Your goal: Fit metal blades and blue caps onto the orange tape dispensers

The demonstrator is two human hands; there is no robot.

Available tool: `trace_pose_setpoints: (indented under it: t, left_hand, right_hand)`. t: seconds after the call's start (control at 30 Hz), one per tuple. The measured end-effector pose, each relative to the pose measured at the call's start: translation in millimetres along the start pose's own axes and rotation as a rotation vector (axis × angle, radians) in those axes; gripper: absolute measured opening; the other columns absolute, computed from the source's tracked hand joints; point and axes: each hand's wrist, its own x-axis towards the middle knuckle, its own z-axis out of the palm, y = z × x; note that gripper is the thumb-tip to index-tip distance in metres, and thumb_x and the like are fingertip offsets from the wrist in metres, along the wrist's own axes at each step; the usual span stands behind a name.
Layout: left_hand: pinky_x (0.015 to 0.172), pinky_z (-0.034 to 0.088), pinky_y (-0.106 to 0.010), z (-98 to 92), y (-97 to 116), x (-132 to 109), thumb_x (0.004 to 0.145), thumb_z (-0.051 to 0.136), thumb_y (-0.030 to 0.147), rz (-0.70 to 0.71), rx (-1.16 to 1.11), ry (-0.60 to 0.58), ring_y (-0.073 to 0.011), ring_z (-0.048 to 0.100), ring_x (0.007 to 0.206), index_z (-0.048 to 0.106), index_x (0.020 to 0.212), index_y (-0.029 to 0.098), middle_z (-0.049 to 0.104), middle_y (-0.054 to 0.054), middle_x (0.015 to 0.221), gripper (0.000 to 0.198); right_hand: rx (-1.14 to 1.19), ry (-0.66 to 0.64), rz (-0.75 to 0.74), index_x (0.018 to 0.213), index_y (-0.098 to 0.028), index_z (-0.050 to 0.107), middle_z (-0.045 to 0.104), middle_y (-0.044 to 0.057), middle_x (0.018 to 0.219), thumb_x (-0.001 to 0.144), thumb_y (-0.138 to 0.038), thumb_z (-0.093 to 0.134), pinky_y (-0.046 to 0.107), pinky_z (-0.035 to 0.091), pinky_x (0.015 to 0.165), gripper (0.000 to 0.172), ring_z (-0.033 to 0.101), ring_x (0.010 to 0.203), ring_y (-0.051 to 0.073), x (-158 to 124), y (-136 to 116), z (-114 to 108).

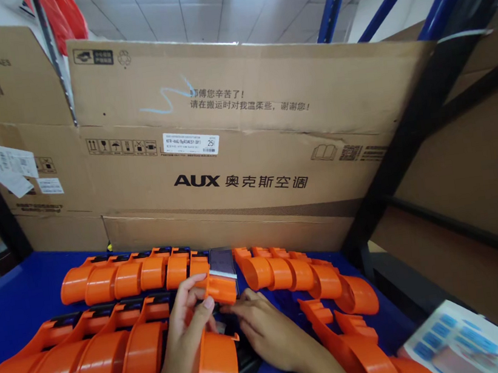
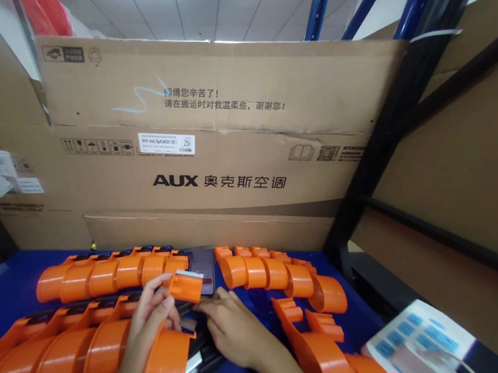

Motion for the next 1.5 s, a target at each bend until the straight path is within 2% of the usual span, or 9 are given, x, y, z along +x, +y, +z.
trace_pose_setpoints:
  t: [0.17,0.37,0.57,0.8,0.9,1.03,1.17,1.33,1.5]
  left_hand:
    - [0.056,0.047,-0.024,0.2,-4.5,0.9,0.086,0.068,0.046,-0.002,-0.008,-0.044,-0.0133,0.054,0.057,0.056,0.126,0.025,0.062,0.003,0.075,0.046]
    - [0.056,0.047,-0.024,-2.9,-13.9,2.2,0.088,0.066,0.045,-0.009,0.011,-0.131,-0.0124,0.055,0.057,0.054,0.128,0.028,0.068,-0.001,0.09,0.045]
    - [0.055,0.047,-0.024,-2.5,-12.8,2.2,0.088,0.066,0.045,-0.004,0.014,-0.13,-0.0123,0.054,0.056,0.054,0.127,0.027,0.064,0.001,0.082,0.045]
    - [0.058,0.049,-0.026,0.5,-14.9,-0.4,0.087,0.067,0.045,-0.039,-0.003,-0.115,-0.0131,0.057,0.057,0.053,0.129,0.027,0.063,0.002,0.081,0.047]
    - [0.063,0.051,-0.028,1.4,-18.8,-0.2,0.084,0.071,0.044,-0.07,-0.037,-0.083,-0.0145,0.061,0.061,0.05,0.134,0.029,0.064,0.002,0.084,0.056]
    - [0.064,0.053,-0.03,1.0,-23.6,1.7,0.081,0.075,0.043,-0.1,-0.032,-0.062,-0.0151,0.064,0.062,0.054,0.136,0.027,0.068,-0.002,0.093,0.061]
    - [0.062,0.052,-0.03,-1.8,-23.1,2.8,0.081,0.075,0.043,-0.135,0.001,-0.086,-0.0153,0.065,0.06,0.054,0.138,0.026,0.071,-0.005,0.098,0.063]
    - [0.063,0.053,-0.031,-2.9,-20.7,0.2,0.083,0.073,0.045,-0.122,0.022,-0.075,-0.0145,0.064,0.059,0.055,0.138,0.027,0.071,-0.006,0.101,0.061]
    - [0.063,0.055,-0.031,-1.0,-21.8,-3.1,0.079,0.077,0.043,-0.132,0.021,-0.115,-0.0163,0.065,0.061,0.056,0.137,0.027,0.071,-0.004,0.093,0.064]
  right_hand:
    - [-0.037,0.044,0.013,0.114,-0.022,0.069,0.069,0.009,0.101,0.098,-0.012,0.042,0.041,0.048,0.091,0.033,0.06,0.093,0.025,1.8,7.4,-3.2]
    - [0.039,0.064,-0.068,0.117,-0.026,0.069,0.071,0.008,0.112,0.096,-0.015,0.051,0.039,0.046,0.096,0.029,0.061,0.107,0.026,3.4,4.1,0.0]
    - [0.025,0.095,0.078,0.1,-0.022,0.073,0.074,0.008,0.101,0.09,-0.02,0.062,0.037,0.048,0.089,0.015,0.065,0.099,0.027,1.4,9.5,0.3]
    - [-0.012,0.109,0.187,0.098,-0.022,0.072,0.074,0.007,0.1,0.079,-0.012,0.063,0.036,0.048,0.088,0.023,0.066,0.101,0.028,-1.2,14.0,4.6]
    - [0.03,0.238,0.208,0.097,-0.022,0.072,0.072,0.006,0.094,0.081,-0.013,0.06,0.036,0.05,0.081,0.021,0.066,0.089,0.025,-0.2,13.6,0.4]
    - [0.179,0.596,0.167,0.107,-0.023,0.069,0.067,0.007,0.091,0.091,-0.026,0.06,0.035,0.051,0.07,0.018,0.061,0.071,0.021,-3.0,6.5,-12.1]
    - [0.243,0.696,0.034,0.111,-0.026,0.068,0.066,0.008,0.1,0.094,-0.025,0.061,0.036,0.053,0.077,0.019,0.062,0.08,0.021,-8.7,-2.1,-18.4]
    - [0.35,0.812,0.007,0.113,-0.027,0.068,0.068,0.01,0.111,0.094,-0.023,0.062,0.042,0.054,0.088,0.02,0.066,0.099,0.026,-12.6,-5.0,-15.9]
    - [0.277,0.627,-0.079,0.109,-0.029,0.072,0.073,0.008,0.109,0.092,-0.018,0.066,0.043,0.054,0.092,0.022,0.068,0.102,0.027,-12.2,-14.4,-13.2]
